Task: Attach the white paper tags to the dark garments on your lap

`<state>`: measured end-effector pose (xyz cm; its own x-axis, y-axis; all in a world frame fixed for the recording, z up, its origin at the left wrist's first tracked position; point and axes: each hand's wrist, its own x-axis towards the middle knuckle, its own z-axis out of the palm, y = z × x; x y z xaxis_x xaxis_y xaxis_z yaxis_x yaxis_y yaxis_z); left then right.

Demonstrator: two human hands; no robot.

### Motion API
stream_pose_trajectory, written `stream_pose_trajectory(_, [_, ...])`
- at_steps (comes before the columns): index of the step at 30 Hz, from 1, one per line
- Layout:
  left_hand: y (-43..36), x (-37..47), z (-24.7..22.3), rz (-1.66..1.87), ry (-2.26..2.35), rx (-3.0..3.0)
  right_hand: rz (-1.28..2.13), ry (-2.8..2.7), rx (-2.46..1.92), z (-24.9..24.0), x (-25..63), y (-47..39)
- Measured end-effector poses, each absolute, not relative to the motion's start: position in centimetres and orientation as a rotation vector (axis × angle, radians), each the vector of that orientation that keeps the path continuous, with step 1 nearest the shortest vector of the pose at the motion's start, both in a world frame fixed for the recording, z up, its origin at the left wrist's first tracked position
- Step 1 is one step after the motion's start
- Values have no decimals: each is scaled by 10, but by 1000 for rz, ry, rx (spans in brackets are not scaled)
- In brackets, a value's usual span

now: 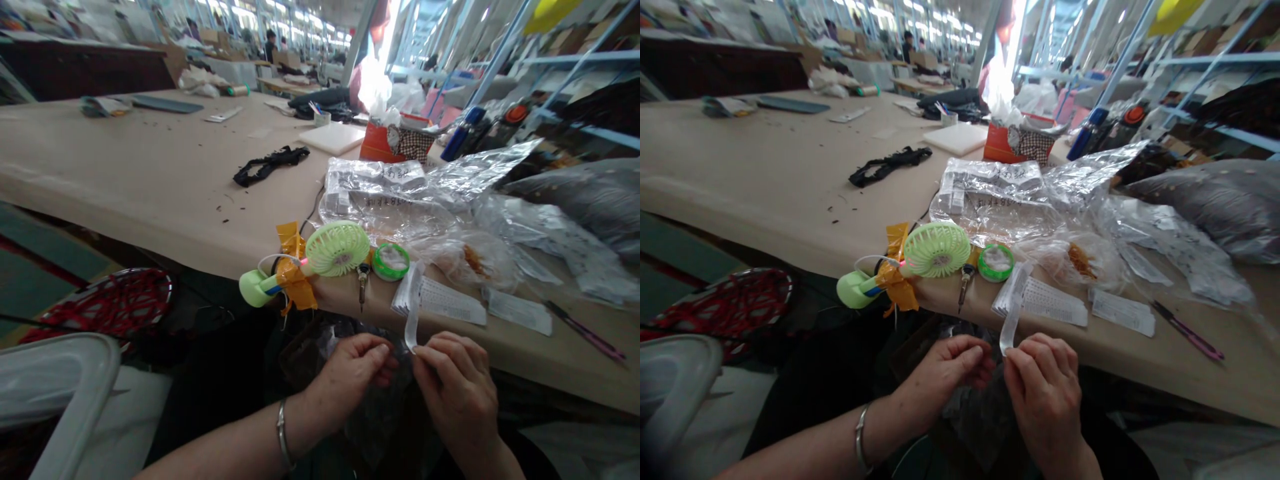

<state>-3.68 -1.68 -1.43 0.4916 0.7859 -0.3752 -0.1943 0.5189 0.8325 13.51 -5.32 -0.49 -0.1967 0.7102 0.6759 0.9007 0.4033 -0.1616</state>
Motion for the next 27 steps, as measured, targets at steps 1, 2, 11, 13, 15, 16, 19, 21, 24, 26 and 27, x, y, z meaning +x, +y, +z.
stream_pose_trajectory(1, [-17,-30,-11,677,796,673,-329,-1980,-1358,-4,130,-59])
stream_pose_trajectory(2, [-16,-25,-7,675,761,563,-303,-1988,-1341,-4,124,-65])
stream_pose_trajectory(11, [-15,-8,1,621,869,433,-262,-2065,-1344,-4,144,-61])
stream_pose_trajectory(13, [-17,-9,0,569,905,484,-408,-2031,-1512,0,162,-48])
stream_pose_trajectory(15, [-18,-9,-1,534,926,516,-538,-2055,-1658,2,175,-36])
stream_pose_trajectory(16, [-19,-9,-1,522,931,522,-583,-2078,-1701,3,179,-32])
stream_pose_trajectory(19, [-21,-9,-4,499,928,526,-646,-2107,-1690,1,183,-28])
stream_pose_trajectory(21, [-21,-9,-6,495,917,528,-649,-2069,-1620,-1,185,-29])
stream_pose_trajectory(24, [-19,-10,-7,455,867,510,-590,-2001,-1524,-4,189,-32])
stream_pose_trajectory(26, [-17,-12,-6,410,804,474,-505,-1956,-1436,-5,189,-38])
stream_pose_trajectory(27, [-16,-12,-6,390,764,450,-439,-1941,-1376,-5,187,-41])
